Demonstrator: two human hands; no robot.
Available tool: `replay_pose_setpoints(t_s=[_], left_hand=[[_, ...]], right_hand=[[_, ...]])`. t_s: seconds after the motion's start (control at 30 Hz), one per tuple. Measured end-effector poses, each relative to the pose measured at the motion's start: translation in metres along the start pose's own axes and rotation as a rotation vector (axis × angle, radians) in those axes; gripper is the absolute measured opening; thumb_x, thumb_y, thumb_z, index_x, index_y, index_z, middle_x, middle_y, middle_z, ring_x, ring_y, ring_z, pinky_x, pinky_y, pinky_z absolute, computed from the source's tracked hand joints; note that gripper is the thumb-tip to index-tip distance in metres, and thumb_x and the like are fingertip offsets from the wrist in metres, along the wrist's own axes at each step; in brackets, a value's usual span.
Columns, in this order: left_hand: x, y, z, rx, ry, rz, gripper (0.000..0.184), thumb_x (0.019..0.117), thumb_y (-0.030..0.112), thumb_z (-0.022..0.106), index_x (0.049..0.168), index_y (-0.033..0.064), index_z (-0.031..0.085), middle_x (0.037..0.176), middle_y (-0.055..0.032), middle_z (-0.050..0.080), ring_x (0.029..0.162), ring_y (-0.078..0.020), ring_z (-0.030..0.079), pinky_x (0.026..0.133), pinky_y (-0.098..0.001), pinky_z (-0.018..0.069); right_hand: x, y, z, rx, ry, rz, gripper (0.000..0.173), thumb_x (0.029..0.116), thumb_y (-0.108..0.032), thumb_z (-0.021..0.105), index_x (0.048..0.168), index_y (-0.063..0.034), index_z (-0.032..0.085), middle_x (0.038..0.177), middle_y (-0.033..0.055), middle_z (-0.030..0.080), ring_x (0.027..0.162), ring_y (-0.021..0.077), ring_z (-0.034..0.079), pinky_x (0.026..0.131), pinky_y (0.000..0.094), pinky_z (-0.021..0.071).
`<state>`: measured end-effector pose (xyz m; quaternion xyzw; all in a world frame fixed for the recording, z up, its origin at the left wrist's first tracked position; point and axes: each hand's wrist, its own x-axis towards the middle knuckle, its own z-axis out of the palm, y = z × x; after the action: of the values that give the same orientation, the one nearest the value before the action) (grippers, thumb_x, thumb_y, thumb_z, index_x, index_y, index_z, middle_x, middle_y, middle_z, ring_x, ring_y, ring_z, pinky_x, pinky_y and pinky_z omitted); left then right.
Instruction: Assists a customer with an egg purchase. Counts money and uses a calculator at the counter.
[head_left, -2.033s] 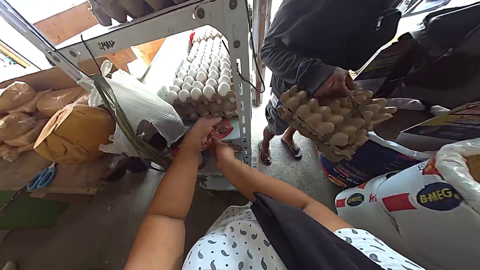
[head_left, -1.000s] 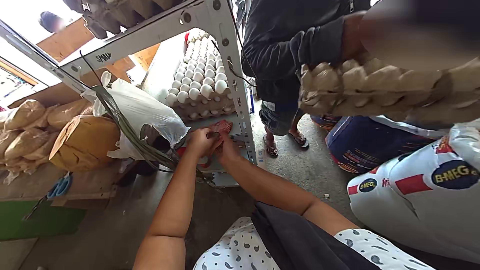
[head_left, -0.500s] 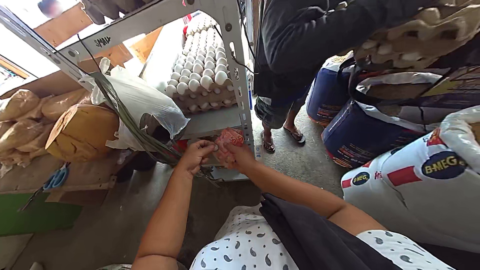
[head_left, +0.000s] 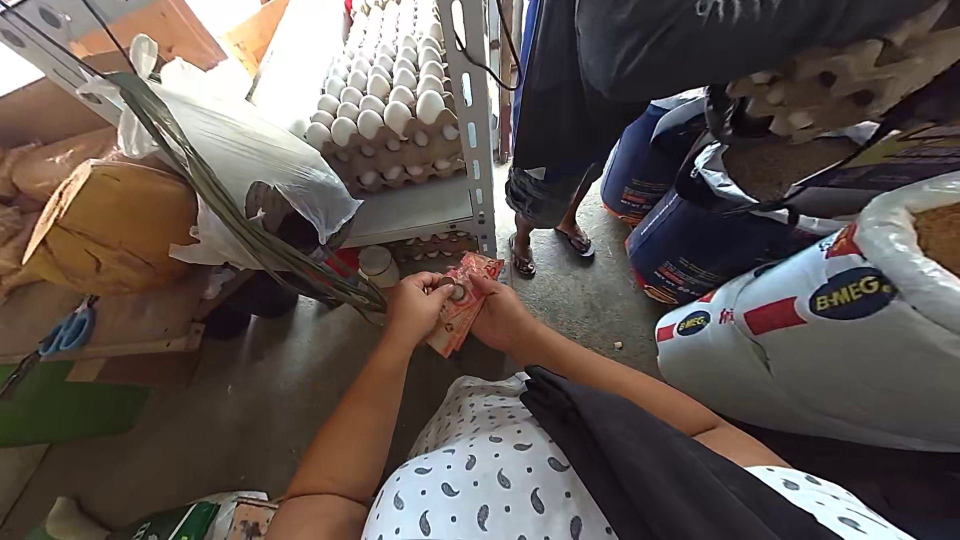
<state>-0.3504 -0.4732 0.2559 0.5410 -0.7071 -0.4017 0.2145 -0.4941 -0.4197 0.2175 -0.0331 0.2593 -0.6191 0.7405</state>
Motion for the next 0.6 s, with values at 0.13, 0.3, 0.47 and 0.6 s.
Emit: replay_pose_setpoints(t_s=[0.13,0.3,0.47,0.6], left_hand=[[0.008,-0.01,0.008,-0.133,-0.012,0.009,0.014,0.0998,0.02,0.07,0.105,0.0077,0.074,0.091,-0.0044,0.07,0.072,-0.0113,0.063,0.069,-0.0313,0.0553],[0.008,0.008,0.002,-0.779,-0.207,-0.257,0.019,0.111,0.019,0.043,0.117,0.0065,0.057,0.096,-0.0083,0.068,0.077,-0.0141,0.068,0.069,-0.0277,0.059],[0.01,0.018,0.006,-0.861,-0.342,-0.266,0.022,0.1118,0.018,0.039,0.119,0.0029,0.054,0.114,-0.0178,0.069,0.096,-0.024,0.073,0.083,-0.0354,0.0613],[0.007,0.019,0.006,-0.958,-0.404,-0.254,0.023,0.1128,0.018,0.035,0.119,0.0037,0.052,0.119,-0.0189,0.068,0.1,-0.0263,0.073,0.086,-0.0388,0.0617]], right_hand=[[0.004,-0.002,-0.01,0.058,0.085,-0.02,0.042,0.1135,-0.032,0.025,0.134,-0.0074,0.052,0.115,0.0131,0.068,0.102,0.0231,0.069,0.09,0.0421,0.0586],[0.009,-0.001,-0.014,0.111,0.204,0.027,0.041,0.1131,-0.034,0.026,0.131,-0.007,0.051,0.11,0.0128,0.067,0.097,0.0225,0.07,0.086,0.041,0.0593],[0.013,0.003,-0.016,0.06,0.14,0.004,0.036,0.1106,-0.029,0.036,0.11,-0.0064,0.063,0.092,0.0094,0.069,0.084,0.0199,0.069,0.08,0.0388,0.0595],[0.015,0.002,-0.021,0.084,0.115,-0.021,0.038,0.1107,-0.031,0.035,0.105,-0.008,0.064,0.09,0.0081,0.069,0.084,0.0187,0.069,0.08,0.0377,0.0592]])
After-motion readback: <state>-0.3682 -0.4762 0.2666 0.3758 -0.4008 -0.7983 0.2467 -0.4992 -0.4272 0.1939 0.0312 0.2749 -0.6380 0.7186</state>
